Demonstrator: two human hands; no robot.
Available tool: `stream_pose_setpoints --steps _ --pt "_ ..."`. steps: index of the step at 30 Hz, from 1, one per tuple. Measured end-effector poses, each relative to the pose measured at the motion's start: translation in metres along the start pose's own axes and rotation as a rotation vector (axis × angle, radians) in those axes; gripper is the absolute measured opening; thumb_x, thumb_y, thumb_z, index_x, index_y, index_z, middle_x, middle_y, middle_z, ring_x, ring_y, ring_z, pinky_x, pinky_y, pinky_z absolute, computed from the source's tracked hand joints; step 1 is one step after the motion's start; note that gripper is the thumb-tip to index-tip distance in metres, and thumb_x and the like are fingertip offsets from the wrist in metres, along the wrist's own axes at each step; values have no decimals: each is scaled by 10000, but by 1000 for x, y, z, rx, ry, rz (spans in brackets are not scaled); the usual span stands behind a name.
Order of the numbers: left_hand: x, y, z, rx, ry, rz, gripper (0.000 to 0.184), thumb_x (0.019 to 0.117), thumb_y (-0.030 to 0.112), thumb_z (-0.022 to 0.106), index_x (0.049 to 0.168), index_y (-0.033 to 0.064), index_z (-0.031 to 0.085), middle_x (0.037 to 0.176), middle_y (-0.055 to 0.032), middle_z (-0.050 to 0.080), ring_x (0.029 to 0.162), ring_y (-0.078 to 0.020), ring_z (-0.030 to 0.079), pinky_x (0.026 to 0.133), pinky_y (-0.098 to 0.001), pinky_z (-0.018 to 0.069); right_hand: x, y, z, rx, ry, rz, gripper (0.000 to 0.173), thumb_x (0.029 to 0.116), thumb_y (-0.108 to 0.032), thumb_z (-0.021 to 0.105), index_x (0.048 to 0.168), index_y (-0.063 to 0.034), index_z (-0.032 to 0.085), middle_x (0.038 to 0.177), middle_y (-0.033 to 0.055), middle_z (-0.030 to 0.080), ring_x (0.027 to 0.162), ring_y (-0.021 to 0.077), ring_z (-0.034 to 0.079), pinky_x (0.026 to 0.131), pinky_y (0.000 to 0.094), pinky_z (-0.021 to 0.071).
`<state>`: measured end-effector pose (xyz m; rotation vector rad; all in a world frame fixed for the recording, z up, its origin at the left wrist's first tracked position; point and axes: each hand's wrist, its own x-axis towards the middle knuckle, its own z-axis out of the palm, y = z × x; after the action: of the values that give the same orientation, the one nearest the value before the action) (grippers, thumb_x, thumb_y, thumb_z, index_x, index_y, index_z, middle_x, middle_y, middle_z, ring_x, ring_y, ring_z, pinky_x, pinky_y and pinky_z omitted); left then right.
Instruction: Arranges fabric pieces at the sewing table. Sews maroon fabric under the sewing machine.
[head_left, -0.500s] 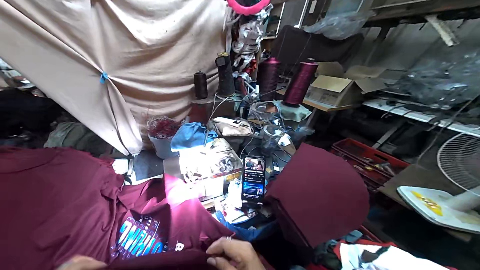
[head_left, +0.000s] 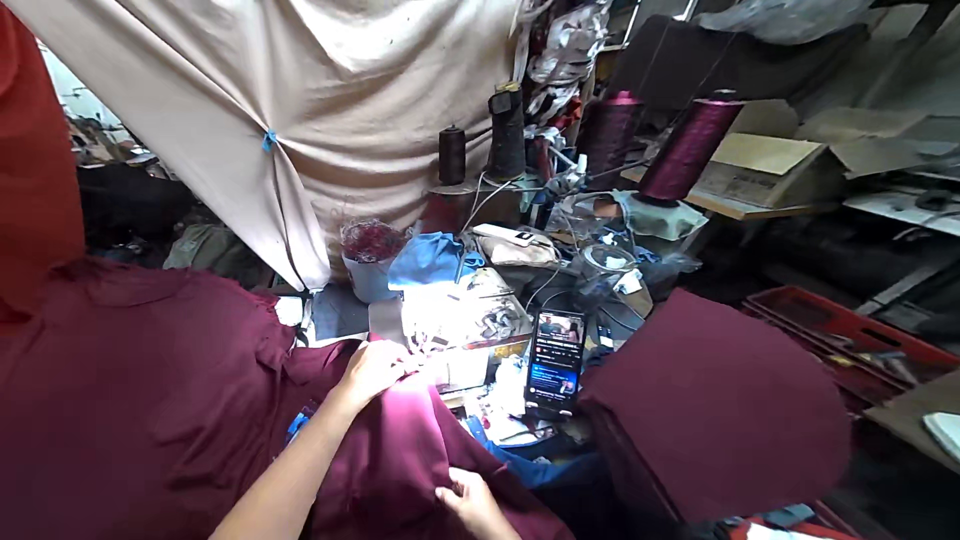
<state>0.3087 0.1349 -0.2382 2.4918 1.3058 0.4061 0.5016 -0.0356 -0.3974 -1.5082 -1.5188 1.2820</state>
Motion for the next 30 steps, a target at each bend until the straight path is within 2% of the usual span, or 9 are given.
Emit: stream_pose_setpoints --steps 3,6,9,15,20,23,25,28,30 --pt "-8 -10 5 -171 103 14 148 943 205 724 1018 95 789 1067 -84 760 1053 -253 701 988 -520 520 27 -24 -8 96 184 -132 268 934 -242 696 1029 8 725 847 82 688 770 145 639 767 363 548" --pt "-19 -14 3 -221 165 59 137 939 164 726 1032 87 791 1067 -80 762 1046 -216 707 977 -458 542 47 -57 -10 215 319 -225 276 931 -223 724 1083 7 738 922 70 730 816 82 670 802 282 566" --pt "-22 -8 1 -214 199 42 143 955 80 666 1021 13 774 1042 -144 746 1034 -273 705 976 -480 539 54 -69 -10 221 453 -337 193 938 -191 702 929 -7 759 834 31 719 764 33 643 752 240 540" --pt "-14 12 18 -168 352 45 111 944 135 713 959 56 790 1007 -107 753 1014 -253 709 957 -464 553 49 -69 -15 26 644 -335 196 889 -223 753 904 -30 781 922 104 739 872 162 704 812 341 579" --pt "-8 21 37 -188 425 -127 123 890 160 781 935 45 773 1007 -112 748 982 -261 713 916 -483 563 58 -67 -21 71 573 -224 252 859 -231 774 952 -3 720 860 77 691 769 134 648 738 325 554" --pt "-11 19 44 -188 500 -80 73 890 72 745 941 23 762 979 -130 745 934 -261 723 886 -465 582 57 -63 -29 172 365 -140 266 898 -281 762 1010 -40 763 917 59 733 877 128 684 857 364 564" --pt "-13 16 46 -188 528 -35 83 899 71 729 955 21 764 960 -118 750 913 -240 730 878 -444 591 54 -59 -32 205 255 -96 246 934 -298 729 937 -58 781 869 35 738 854 98 682 853 358 554" --pt "-19 16 47 -180 517 -2 97 907 67 702 968 33 768 966 -103 755 923 -221 733 884 -430 592 45 -55 -32 223 205 -133 262 929 -283 724 765 -79 725 689 -36 639 673 38 593 691 283 507" --pt "-20 12 52 -154 553 64 93 894 65 701 945 34 772 969 -98 759 934 -216 738 881 -421 599 39 -55 -30 253 184 -120 265 919 -264 738 728 -82 713 658 -52 623 643 21 578 665 263 500"
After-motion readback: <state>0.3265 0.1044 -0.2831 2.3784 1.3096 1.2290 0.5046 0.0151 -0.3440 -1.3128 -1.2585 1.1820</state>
